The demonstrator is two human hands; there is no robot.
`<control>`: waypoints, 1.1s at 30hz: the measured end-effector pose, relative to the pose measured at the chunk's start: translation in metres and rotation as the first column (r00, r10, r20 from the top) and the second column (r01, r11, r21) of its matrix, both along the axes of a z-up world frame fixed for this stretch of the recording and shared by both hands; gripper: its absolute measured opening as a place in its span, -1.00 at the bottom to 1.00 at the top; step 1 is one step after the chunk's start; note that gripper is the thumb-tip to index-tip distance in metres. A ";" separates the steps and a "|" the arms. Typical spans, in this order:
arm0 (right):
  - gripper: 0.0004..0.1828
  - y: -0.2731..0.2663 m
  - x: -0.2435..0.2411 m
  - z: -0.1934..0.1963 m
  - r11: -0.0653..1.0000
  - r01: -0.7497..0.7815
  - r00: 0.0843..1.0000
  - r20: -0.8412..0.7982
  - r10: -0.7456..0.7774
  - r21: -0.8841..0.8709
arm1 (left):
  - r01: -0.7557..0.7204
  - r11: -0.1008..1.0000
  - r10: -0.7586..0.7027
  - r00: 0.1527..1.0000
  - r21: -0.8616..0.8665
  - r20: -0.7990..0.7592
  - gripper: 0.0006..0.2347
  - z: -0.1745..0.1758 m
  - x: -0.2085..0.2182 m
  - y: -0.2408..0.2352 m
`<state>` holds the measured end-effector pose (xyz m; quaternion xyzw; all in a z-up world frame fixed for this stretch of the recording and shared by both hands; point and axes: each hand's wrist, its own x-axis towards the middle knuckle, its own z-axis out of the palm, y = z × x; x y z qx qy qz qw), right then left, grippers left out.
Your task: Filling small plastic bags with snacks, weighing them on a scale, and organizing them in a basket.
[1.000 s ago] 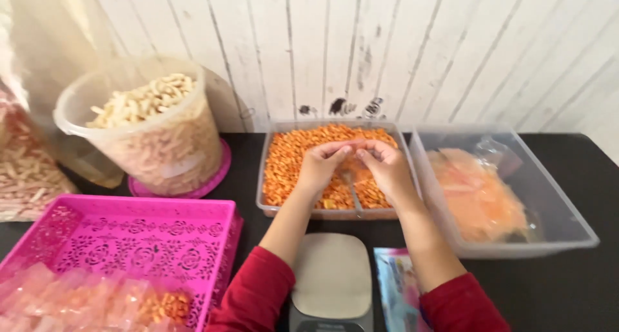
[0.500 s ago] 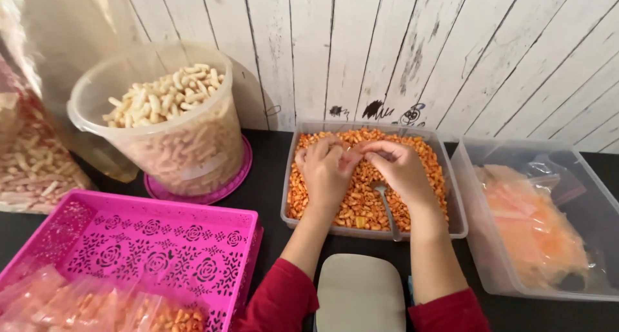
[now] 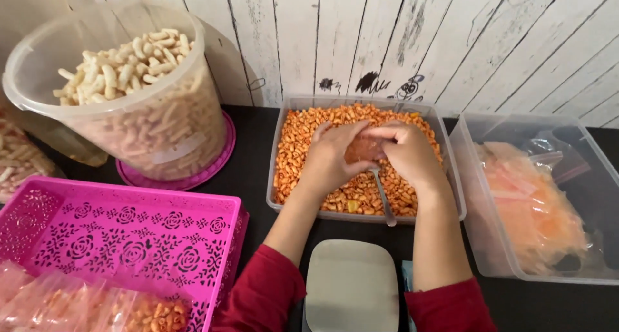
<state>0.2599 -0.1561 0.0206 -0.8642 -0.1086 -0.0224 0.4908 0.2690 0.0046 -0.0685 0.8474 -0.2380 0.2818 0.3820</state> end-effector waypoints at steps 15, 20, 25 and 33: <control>-0.68 -0.027 0.031 -0.067 0.759 -0.376 0.839 -0.543 0.035 -0.532 | -0.167 0.914 0.205 0.977 -0.370 0.065 -0.65 -0.015 0.016 -0.008; -0.84 -0.031 0.018 -0.037 0.950 -0.218 0.855 -0.513 0.075 -0.224 | -0.143 0.919 0.185 0.979 -0.369 0.083 -0.67 -0.007 0.011 -0.006; -0.68 -0.067 0.017 -0.023 0.971 0.038 0.865 -0.495 0.085 0.234 | -0.131 0.908 0.170 0.983 -0.398 0.064 -0.70 0.000 0.004 -0.006; -0.75 -0.071 0.016 -0.026 0.934 0.141 0.990 -0.061 -0.128 0.329 | -0.159 0.914 0.201 0.977 -0.372 0.076 -0.68 -0.013 0.014 -0.007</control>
